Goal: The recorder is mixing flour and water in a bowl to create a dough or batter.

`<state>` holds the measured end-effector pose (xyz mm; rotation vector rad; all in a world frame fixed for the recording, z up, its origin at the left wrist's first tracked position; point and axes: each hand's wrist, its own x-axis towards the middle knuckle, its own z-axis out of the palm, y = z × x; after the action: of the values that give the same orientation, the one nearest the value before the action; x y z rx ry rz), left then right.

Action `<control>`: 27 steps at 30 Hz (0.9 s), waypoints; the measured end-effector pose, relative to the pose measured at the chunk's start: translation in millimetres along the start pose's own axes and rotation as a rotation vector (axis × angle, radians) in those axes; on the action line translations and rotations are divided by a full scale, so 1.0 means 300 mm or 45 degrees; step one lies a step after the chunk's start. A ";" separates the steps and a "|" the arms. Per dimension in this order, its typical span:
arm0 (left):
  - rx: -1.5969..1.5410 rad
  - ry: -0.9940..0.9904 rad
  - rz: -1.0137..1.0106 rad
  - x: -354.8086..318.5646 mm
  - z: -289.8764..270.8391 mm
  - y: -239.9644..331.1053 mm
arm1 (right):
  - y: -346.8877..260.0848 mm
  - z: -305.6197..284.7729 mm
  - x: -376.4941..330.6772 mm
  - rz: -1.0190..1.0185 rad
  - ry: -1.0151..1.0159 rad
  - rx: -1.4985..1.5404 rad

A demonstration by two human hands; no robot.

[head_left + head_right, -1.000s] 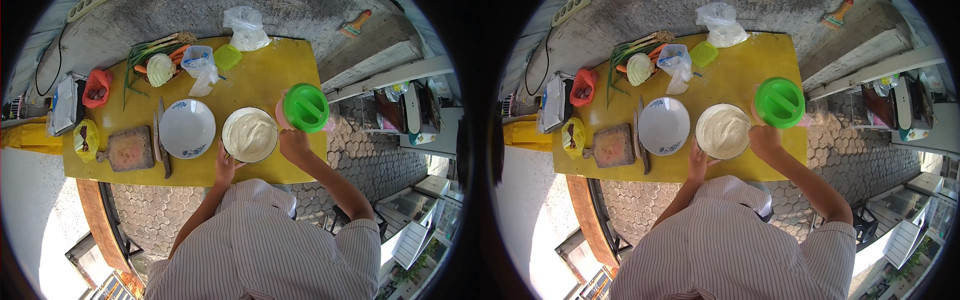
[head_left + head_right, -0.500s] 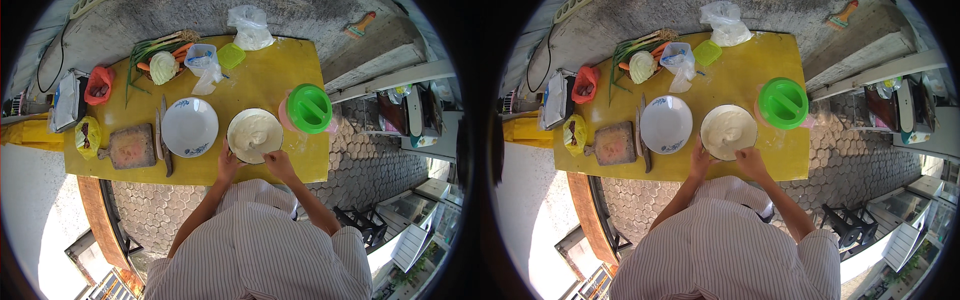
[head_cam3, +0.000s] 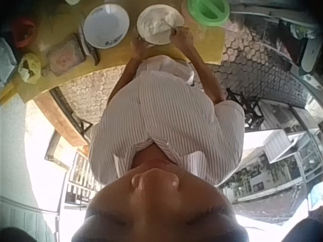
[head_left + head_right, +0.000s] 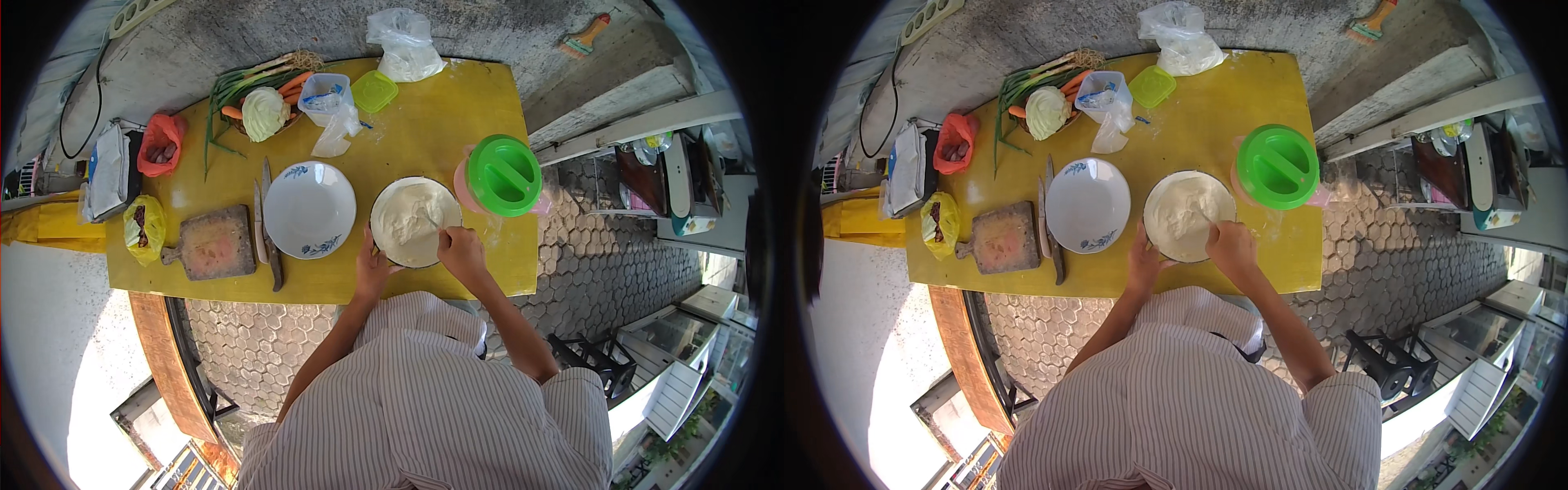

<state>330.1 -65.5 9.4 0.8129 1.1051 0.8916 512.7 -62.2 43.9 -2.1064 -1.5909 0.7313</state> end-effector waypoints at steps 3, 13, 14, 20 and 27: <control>-0.006 0.042 -0.157 -0.007 0.011 0.017 | 0.031 0.005 -0.084 -0.071 -0.289 0.005; -0.083 0.044 -0.101 0.006 0.000 0.000 | 0.106 -0.083 0.027 0.101 -0.364 -0.103; -0.082 0.038 -0.096 -0.007 0.003 -0.005 | 0.077 -0.124 0.051 0.176 -0.315 -0.137; -0.056 0.074 -0.074 -0.006 0.017 0.000 | 0.098 -0.118 0.010 -0.084 -0.319 -0.208; -0.094 0.061 -0.039 -0.007 0.016 0.005 | 0.116 -0.097 -0.028 -0.064 -0.272 -0.144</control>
<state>333.9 -67.2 12.7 0.7151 1.1173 0.9251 555.0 -79.8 47.3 -2.1164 -1.8301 0.8943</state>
